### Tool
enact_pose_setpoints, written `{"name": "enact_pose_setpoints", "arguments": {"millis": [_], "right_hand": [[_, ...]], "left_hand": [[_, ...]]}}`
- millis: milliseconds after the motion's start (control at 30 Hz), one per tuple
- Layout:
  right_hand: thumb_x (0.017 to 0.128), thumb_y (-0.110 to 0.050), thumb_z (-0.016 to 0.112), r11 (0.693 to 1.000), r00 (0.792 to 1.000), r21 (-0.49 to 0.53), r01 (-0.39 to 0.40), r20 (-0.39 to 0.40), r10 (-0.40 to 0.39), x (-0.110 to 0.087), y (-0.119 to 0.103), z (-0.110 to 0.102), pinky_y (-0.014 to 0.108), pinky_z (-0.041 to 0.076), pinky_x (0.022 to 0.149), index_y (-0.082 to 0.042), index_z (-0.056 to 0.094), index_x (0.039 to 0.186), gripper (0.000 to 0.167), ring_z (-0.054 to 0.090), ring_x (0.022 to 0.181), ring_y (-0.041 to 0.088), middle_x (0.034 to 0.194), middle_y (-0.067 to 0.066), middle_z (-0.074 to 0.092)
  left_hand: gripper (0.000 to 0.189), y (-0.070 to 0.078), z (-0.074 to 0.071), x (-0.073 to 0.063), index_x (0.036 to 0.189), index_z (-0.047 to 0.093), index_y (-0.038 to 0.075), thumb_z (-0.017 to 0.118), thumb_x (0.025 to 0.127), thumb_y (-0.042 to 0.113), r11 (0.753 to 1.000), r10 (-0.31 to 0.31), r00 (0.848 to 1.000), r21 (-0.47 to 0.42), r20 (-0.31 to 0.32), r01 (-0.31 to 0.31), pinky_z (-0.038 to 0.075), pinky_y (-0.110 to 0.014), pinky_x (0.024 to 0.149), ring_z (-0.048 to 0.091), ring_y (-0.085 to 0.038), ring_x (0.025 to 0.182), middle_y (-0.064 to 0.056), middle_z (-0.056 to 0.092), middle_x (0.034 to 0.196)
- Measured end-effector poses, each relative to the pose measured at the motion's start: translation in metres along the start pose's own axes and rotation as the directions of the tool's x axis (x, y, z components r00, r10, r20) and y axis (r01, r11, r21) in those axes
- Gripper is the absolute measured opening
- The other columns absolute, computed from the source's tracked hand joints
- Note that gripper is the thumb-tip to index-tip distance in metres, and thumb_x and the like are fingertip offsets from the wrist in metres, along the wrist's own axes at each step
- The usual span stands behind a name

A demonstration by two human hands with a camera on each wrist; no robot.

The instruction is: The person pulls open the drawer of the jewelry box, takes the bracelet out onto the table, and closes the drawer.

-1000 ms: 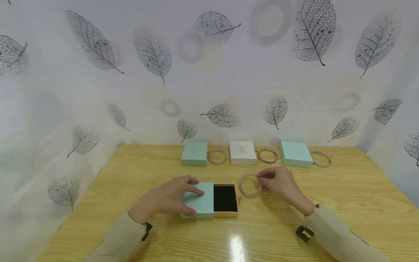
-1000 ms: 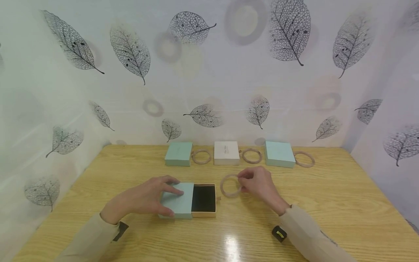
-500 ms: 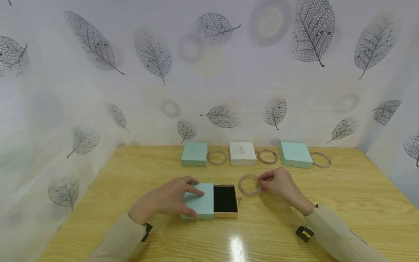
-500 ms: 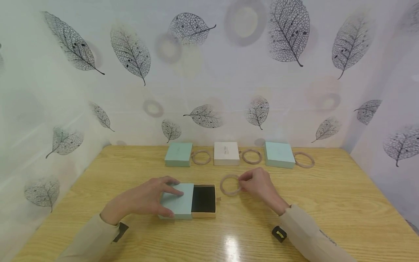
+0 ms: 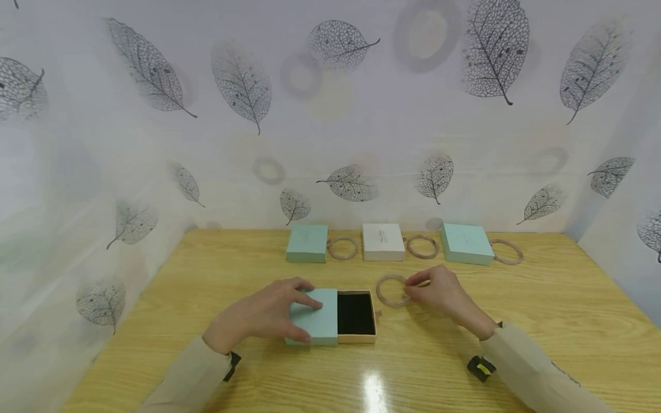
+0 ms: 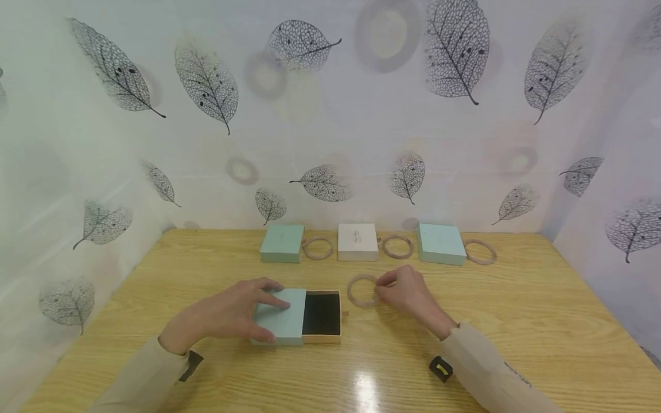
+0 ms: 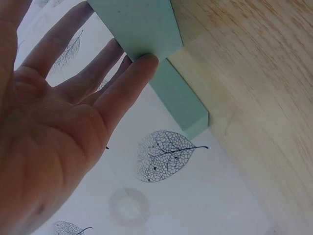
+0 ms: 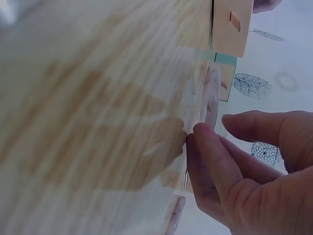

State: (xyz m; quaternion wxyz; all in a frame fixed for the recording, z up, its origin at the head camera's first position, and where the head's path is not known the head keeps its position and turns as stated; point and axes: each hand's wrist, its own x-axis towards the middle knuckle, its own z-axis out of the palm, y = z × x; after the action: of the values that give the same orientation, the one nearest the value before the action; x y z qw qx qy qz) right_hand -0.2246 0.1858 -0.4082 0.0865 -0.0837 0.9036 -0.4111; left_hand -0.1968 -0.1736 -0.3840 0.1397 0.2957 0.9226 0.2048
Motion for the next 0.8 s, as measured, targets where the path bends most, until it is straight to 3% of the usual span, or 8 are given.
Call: {"name": "enact_pose_setpoints", "arguments": {"millis": [400,800], "right_hand": [[0.095,-0.016,0.070,0.999,0.999,-0.028,-0.034,0.010,0.035,0.0000,-0.0007,0.0021,0.029,0.060,0.068,0.002,0.075,0.116,0.028,0.074,0.089,0.021,0.113,0.022,0.075],[0.094,-0.018,0.071,0.998,1.000,-0.054,-0.021,0.009,0.022,-0.0002,-0.0017,0.0028,0.029,0.059,0.066,0.002,0.075,0.115,0.029,0.074,0.092,0.025,0.110,0.021,0.076]], "left_hand": [[0.058,0.0012,-0.0002,0.0000,0.130,0.072,0.020,0.088,0.078,0.041,1.000,0.009,1.000,0.021,-0.009,-0.008,0.044,-0.055,0.114,0.050,-0.034,0.138,-0.011,0.053,0.151],[0.058,0.0021,0.0000,-0.0015,0.130,0.072,0.020,0.088,0.078,0.041,1.000,0.001,1.000,0.018,-0.010,-0.001,0.043,-0.056,0.115,0.049,-0.035,0.139,-0.011,0.053,0.151]]}}
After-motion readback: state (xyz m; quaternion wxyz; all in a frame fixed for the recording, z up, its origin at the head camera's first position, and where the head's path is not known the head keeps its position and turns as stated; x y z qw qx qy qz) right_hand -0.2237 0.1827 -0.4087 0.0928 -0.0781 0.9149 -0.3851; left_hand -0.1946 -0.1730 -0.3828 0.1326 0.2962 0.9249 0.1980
